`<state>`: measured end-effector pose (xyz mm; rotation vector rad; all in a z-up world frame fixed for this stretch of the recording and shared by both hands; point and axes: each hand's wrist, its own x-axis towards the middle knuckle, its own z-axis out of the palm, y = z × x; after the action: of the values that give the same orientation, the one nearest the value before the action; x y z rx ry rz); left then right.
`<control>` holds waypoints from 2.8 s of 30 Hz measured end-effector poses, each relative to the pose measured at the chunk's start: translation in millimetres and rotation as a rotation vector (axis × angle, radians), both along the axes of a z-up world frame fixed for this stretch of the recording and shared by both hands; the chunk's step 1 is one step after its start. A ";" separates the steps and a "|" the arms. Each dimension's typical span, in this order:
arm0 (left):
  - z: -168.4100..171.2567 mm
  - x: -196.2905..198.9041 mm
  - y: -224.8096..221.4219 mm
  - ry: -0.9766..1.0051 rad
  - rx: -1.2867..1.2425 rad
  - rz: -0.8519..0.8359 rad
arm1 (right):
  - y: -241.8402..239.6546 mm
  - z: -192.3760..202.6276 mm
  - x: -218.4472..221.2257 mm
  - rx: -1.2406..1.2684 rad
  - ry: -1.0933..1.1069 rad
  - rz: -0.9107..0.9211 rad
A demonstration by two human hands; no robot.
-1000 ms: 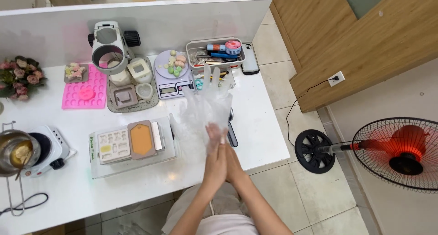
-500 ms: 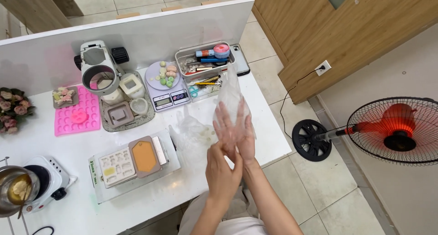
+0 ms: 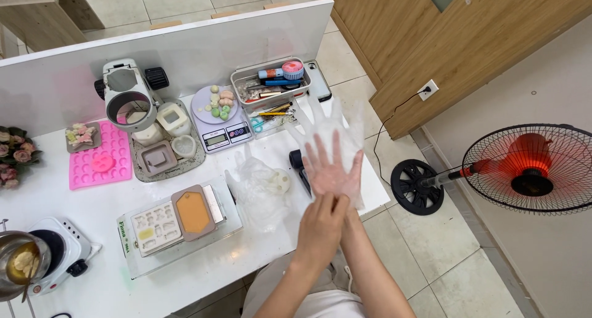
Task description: Smoothing the surface of a wax piece in a mold using a heat gun.
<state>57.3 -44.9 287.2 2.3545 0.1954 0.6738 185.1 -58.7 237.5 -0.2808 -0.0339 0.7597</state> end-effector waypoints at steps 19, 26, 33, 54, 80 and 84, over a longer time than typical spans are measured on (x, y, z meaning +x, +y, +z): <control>-5.1 -36.0 -86.6 0.101 -0.162 -0.411 | -51.2 32.1 23.2 0.190 -0.136 0.093; -25.4 -40.1 -74.3 0.388 -0.515 -0.276 | -88.0 -10.3 55.7 0.310 0.423 -0.208; -207.6 -39.2 -0.1 0.111 -2.148 0.563 | -97.7 13.1 50.5 0.284 0.264 -0.193; -91.7 12.7 36.9 -0.235 -1.349 0.467 | -77.8 40.5 12.9 -1.232 -0.955 0.214; -114.2 29.0 54.5 -0.398 -1.264 0.347 | -50.7 39.9 -57.1 -1.129 -1.745 -0.051; -101.8 23.1 83.2 -0.622 -1.962 0.031 | -51.6 44.6 -61.2 -1.201 -1.682 0.085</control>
<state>80.4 38.3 185.4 0.2526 0.3576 0.6361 124.0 -110.3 282.1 -2.0096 -1.2045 0.3435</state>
